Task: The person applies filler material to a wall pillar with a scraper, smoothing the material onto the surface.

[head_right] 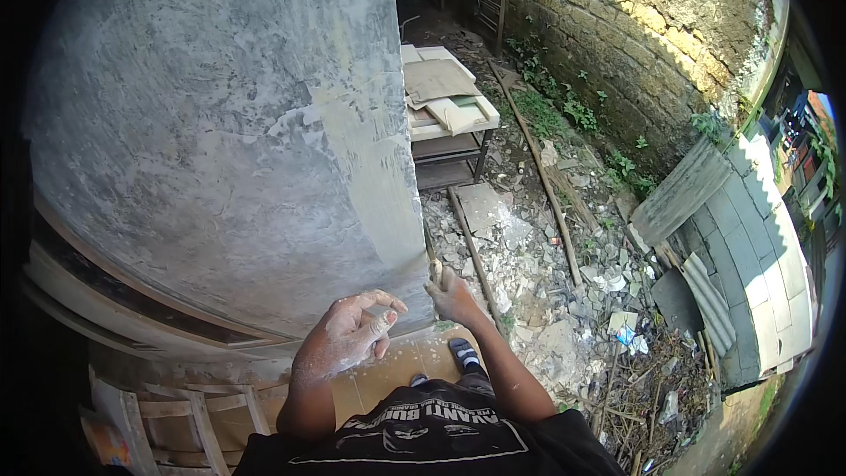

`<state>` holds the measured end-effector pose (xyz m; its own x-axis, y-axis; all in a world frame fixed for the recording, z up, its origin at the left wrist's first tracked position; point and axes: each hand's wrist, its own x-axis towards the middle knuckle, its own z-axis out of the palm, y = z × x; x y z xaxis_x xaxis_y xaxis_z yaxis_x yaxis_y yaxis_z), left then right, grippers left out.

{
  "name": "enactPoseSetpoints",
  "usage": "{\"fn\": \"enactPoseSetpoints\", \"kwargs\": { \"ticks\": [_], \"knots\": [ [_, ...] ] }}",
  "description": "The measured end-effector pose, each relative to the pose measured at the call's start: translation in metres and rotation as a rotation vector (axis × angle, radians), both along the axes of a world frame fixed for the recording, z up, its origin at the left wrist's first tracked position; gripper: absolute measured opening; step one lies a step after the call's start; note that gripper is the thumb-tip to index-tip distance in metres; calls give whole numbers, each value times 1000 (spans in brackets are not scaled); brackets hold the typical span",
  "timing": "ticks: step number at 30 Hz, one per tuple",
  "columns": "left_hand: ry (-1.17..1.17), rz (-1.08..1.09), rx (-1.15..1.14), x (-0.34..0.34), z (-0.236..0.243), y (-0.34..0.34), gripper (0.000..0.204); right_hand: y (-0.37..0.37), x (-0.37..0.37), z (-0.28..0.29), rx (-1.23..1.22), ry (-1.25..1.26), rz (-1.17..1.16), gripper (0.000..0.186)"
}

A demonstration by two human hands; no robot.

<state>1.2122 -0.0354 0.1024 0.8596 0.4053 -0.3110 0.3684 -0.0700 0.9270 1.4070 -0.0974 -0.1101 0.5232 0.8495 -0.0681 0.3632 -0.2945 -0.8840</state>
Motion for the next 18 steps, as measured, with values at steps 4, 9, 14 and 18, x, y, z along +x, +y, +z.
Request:
{"fn": "enactPoseSetpoints", "kwargs": {
  "ticks": [4,9,14,18],
  "knots": [
    [-12,-22,23,-7,-7,1,19,1,-1,21,183,219,-137,20],
    [-50,26,4,-7,-31,8,23,-8,-17,65,-58,321,-80,26],
    [-174,119,95,9,-71,9,27,-33,-21,84,288,786,-141,23],
    [-165,162,27,12,-71,0,34,-51,-36,125,499,748,-38,28]
  ]
}}
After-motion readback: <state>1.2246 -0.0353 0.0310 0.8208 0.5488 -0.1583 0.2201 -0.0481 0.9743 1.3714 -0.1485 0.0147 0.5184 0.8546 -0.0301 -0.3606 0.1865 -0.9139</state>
